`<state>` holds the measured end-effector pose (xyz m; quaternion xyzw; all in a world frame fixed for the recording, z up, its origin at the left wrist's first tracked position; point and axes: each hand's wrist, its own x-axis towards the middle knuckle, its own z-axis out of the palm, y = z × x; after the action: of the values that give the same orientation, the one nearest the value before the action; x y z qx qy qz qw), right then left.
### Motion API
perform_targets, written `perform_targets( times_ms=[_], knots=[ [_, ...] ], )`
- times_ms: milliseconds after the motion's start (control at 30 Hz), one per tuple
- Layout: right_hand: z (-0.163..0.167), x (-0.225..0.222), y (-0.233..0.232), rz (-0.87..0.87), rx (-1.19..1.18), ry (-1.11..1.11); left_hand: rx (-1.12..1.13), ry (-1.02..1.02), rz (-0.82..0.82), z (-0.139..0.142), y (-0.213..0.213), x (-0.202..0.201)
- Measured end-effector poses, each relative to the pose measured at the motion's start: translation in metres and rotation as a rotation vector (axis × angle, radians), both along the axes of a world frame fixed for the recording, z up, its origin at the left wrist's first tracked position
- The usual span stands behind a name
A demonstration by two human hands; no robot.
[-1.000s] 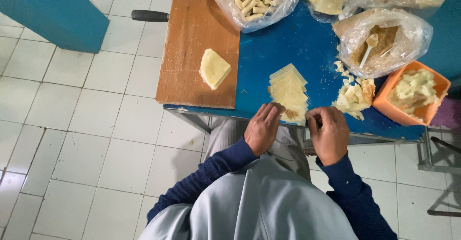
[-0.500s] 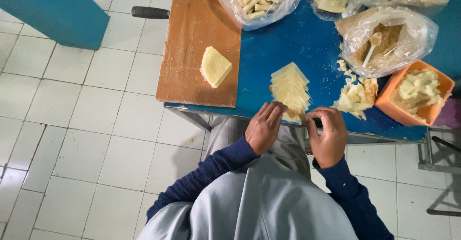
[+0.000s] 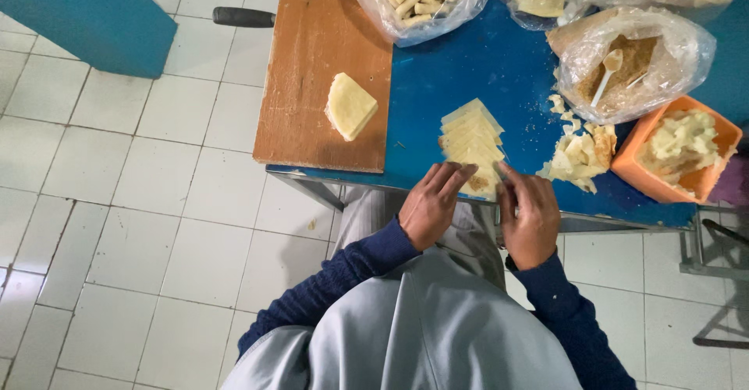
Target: The person sits at a table and folds square dough wrappers around filling. They spoon a light paste from a plastic bag onto a dough square, fold the wrapper over into a triangle, and place the folded piece on the table, building a stack of finished pieces.
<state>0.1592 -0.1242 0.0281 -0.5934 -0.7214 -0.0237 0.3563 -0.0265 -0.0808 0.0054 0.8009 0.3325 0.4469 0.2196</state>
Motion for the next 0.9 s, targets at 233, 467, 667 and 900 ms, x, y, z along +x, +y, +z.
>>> perform_targets(
  times_ms=[233, 467, 667, 900],
  knots=[
    [0.008, -0.004, 0.002, 0.005, -0.094, 0.137, -0.01, 0.0, -0.006, -0.001, -0.001, 0.0],
    [0.017, -0.004, -0.003, -0.039, -0.072, 0.02, 0.003, -0.004, -0.003, -0.002, 0.0, 0.0],
    [0.012, -0.001, -0.004, 0.054, -0.119, 0.109, -0.005, -0.002, -0.009, 0.0, 0.0, -0.001],
    [0.014, 0.002, -0.008, 0.114, -0.159, 0.122, -0.046, -0.017, -0.034, 0.004, 0.002, -0.004]
  ],
)
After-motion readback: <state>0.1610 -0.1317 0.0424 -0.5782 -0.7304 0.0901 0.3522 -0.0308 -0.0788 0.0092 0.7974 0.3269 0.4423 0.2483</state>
